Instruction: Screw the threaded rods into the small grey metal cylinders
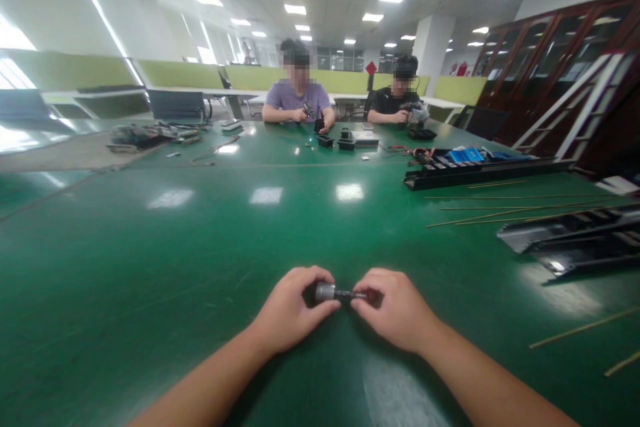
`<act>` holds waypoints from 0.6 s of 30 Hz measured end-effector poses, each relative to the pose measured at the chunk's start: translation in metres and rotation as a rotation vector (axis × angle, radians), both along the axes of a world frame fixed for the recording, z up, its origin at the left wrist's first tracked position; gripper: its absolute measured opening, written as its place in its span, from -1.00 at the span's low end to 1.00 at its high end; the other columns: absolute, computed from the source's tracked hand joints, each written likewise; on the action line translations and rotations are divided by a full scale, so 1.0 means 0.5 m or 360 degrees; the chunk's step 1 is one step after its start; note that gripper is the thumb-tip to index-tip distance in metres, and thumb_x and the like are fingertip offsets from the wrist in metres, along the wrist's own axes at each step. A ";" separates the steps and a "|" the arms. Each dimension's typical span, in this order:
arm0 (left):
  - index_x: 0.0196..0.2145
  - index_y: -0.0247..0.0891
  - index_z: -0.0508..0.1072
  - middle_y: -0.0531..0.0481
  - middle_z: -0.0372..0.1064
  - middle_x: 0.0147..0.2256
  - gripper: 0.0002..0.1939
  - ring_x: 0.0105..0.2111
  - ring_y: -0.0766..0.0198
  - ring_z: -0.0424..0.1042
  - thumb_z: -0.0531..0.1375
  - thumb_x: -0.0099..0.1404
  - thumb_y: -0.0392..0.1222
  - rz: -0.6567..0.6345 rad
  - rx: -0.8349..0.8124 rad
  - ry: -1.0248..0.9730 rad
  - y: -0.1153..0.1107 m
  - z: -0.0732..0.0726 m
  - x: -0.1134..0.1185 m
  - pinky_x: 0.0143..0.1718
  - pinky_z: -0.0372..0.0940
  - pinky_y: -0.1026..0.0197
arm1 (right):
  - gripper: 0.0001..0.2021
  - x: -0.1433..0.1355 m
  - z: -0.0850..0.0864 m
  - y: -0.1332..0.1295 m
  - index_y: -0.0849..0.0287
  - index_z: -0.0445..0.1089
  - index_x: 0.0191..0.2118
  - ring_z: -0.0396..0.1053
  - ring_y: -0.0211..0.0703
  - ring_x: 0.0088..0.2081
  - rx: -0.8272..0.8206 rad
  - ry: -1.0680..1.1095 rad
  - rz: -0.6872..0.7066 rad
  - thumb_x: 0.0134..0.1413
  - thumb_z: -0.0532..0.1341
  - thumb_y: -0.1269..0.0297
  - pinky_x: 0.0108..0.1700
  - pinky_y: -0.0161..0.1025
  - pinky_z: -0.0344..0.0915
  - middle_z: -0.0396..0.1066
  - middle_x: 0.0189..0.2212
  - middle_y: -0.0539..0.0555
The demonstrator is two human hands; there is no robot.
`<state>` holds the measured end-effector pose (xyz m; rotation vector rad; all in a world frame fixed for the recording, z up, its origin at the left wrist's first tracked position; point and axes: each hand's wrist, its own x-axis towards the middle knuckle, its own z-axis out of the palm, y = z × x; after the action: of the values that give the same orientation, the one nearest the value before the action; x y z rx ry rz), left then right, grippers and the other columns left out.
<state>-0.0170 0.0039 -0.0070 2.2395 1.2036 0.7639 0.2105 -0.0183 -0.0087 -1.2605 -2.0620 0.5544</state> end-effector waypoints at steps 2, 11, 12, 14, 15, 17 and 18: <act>-0.20 -0.13 0.44 0.08 0.44 -0.26 -0.79 -0.23 0.18 0.39 0.31 0.21 -0.12 0.0007 -0.0012 -0.0002 0.001 0.000 0.001 -0.16 0.23 0.16 | -0.95 0.001 0.000 0.000 0.13 0.52 -0.39 0.35 -0.21 -0.40 -0.0008 -0.0004 -0.0019 0.04 0.29 0.37 -0.32 -0.29 0.19 0.44 -0.46 -0.01; -0.19 -0.14 0.45 0.08 0.46 -0.25 -0.78 -0.22 0.19 0.41 0.31 0.21 -0.10 0.0051 -0.0049 -0.0024 0.003 0.002 0.001 -0.15 0.22 0.16 | -0.94 0.004 0.003 0.003 0.13 0.53 -0.39 0.33 -0.21 -0.42 -0.0011 -0.0010 -0.0080 0.04 0.29 0.35 -0.32 -0.29 0.18 0.42 -0.48 0.00; -0.19 -0.14 0.45 0.09 0.46 -0.25 -0.79 -0.22 0.19 0.41 0.30 0.21 -0.10 0.0053 -0.0053 -0.0026 0.003 0.002 0.001 -0.15 0.22 0.16 | -0.94 0.004 0.002 0.003 0.12 0.52 -0.39 0.33 -0.21 -0.42 -0.0008 -0.0006 -0.0083 0.04 0.28 0.34 -0.33 -0.29 0.18 0.42 -0.48 -0.01; -0.20 -0.14 0.45 0.09 0.46 -0.25 -0.79 -0.22 0.19 0.41 0.30 0.21 -0.10 0.0053 -0.0063 -0.0029 0.004 0.003 0.002 -0.15 0.22 0.17 | -0.94 0.004 0.000 0.003 0.12 0.52 -0.39 0.33 -0.22 -0.42 -0.0007 -0.0003 -0.0084 0.04 0.28 0.34 -0.33 -0.30 0.18 0.42 -0.48 -0.01; -0.20 -0.14 0.46 0.09 0.46 -0.25 -0.80 -0.23 0.20 0.41 0.30 0.21 -0.10 0.0057 -0.0066 -0.0030 0.004 0.004 0.002 -0.15 0.21 0.17 | -0.94 0.005 -0.001 0.003 0.12 0.52 -0.38 0.33 -0.22 -0.42 -0.0007 -0.0004 -0.0084 0.05 0.28 0.34 -0.33 -0.30 0.18 0.42 -0.48 -0.01; -0.20 -0.14 0.46 0.09 0.46 -0.26 -0.79 -0.23 0.20 0.41 0.30 0.21 -0.11 0.0064 -0.0066 -0.0027 0.005 0.005 0.003 -0.15 0.21 0.17 | -0.94 0.006 -0.002 0.003 0.12 0.53 -0.38 0.33 -0.22 -0.43 -0.0011 -0.0006 -0.0085 0.05 0.28 0.33 -0.33 -0.30 0.18 0.41 -0.48 -0.01; -0.20 -0.14 0.46 0.09 0.46 -0.26 -0.79 -0.23 0.20 0.41 0.31 0.20 -0.11 0.0069 -0.0066 -0.0023 0.005 0.006 0.003 -0.16 0.21 0.18 | -0.93 0.006 -0.002 0.003 0.12 0.53 -0.38 0.33 -0.22 -0.43 -0.0013 -0.0010 -0.0087 0.05 0.28 0.33 -0.33 -0.30 0.18 0.41 -0.48 -0.01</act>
<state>-0.0157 0.0062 -0.0042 2.1773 1.2536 0.7634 0.2135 -0.0166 -0.0097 -1.3212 -2.0257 0.5352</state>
